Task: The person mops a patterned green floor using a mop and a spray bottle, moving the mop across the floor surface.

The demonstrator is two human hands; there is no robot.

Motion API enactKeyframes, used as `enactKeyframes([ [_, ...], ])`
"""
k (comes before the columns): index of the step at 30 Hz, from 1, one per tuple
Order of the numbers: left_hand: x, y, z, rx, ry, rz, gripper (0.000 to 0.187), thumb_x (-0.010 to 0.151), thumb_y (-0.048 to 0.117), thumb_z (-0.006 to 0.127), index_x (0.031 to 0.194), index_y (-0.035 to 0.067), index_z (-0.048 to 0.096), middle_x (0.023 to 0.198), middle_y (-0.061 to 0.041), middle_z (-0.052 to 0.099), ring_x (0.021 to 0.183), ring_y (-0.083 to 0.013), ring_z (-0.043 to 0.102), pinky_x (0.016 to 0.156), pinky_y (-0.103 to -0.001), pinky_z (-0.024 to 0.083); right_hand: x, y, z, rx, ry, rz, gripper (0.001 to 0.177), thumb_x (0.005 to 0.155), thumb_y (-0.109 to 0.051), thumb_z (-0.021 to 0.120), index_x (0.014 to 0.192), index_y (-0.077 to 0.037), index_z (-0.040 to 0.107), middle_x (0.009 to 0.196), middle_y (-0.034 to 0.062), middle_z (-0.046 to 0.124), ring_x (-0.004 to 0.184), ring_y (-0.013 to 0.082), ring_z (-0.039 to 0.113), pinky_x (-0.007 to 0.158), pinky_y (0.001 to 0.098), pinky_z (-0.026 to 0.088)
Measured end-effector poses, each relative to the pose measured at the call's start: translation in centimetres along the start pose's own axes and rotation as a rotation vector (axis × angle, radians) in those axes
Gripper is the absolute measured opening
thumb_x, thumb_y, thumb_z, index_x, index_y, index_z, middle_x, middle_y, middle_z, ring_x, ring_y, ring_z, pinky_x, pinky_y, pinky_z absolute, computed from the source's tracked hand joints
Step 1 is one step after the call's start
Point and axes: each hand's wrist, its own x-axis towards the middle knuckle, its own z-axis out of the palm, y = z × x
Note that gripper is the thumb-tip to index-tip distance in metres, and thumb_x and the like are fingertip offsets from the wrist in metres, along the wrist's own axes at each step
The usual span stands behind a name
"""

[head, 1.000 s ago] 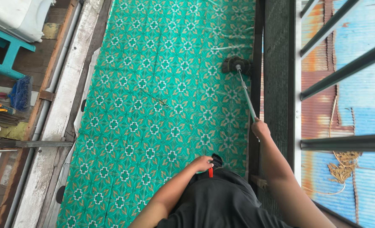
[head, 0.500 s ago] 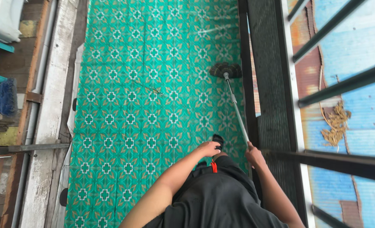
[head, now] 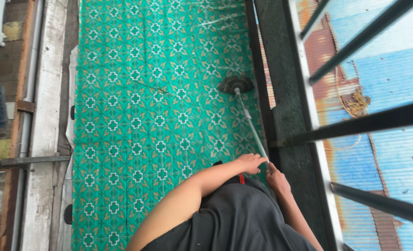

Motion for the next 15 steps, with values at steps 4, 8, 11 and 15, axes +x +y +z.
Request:
enactKeyframes([
  [4,0.6,3.9,4.0,0.123,0.155,0.135,0.080,0.079,0.024,0.077,0.151,0.023,0.043,0.144,-0.015,0.052,0.129,-0.0375,0.054,0.096,-0.052,0.054,-4.7,4.0,0.0,-0.019,0.000,-0.055,0.052,0.097,-0.031,0.052,0.149,-0.026,0.051,0.115,0.0249,0.073,0.109,0.0471,0.068,0.094,0.0562,0.053],
  [8,0.2,9.2,10.0,0.203,0.061,0.219,0.063,0.076,0.026,0.079,0.136,0.031,0.057,0.142,-0.008,0.054,0.139,-0.0384,0.045,0.100,-0.058,0.050,-10.8,10.0,0.4,-0.071,-0.042,-0.015,0.053,0.098,-0.032,0.052,0.150,-0.027,0.047,0.115,0.0248,0.072,0.109,0.0469,0.067,0.094,0.0572,0.052],
  [11,-0.9,12.9,14.2,0.152,-0.009,0.331,0.050,0.078,0.038,0.080,0.124,0.029,0.064,0.135,-0.006,0.058,0.142,-0.0417,0.041,0.105,-0.063,0.044,-15.8,14.8,0.4,-0.044,-0.139,0.009,0.058,0.096,-0.034,0.053,0.154,-0.029,0.043,0.116,0.0245,0.072,0.110,0.0461,0.067,0.094,0.0559,0.053],
  [15,-1.5,17.4,17.5,0.071,-0.159,0.484,0.037,0.084,0.049,0.073,0.111,0.025,0.067,0.126,-0.003,0.064,0.138,-0.0367,0.046,0.103,-0.073,0.041,-22.9,18.0,-2.4,0.071,-0.244,0.118,0.063,0.095,-0.040,0.057,0.156,-0.033,0.042,0.120,0.0233,0.072,0.119,0.0425,0.065,0.096,0.0504,0.054],
])
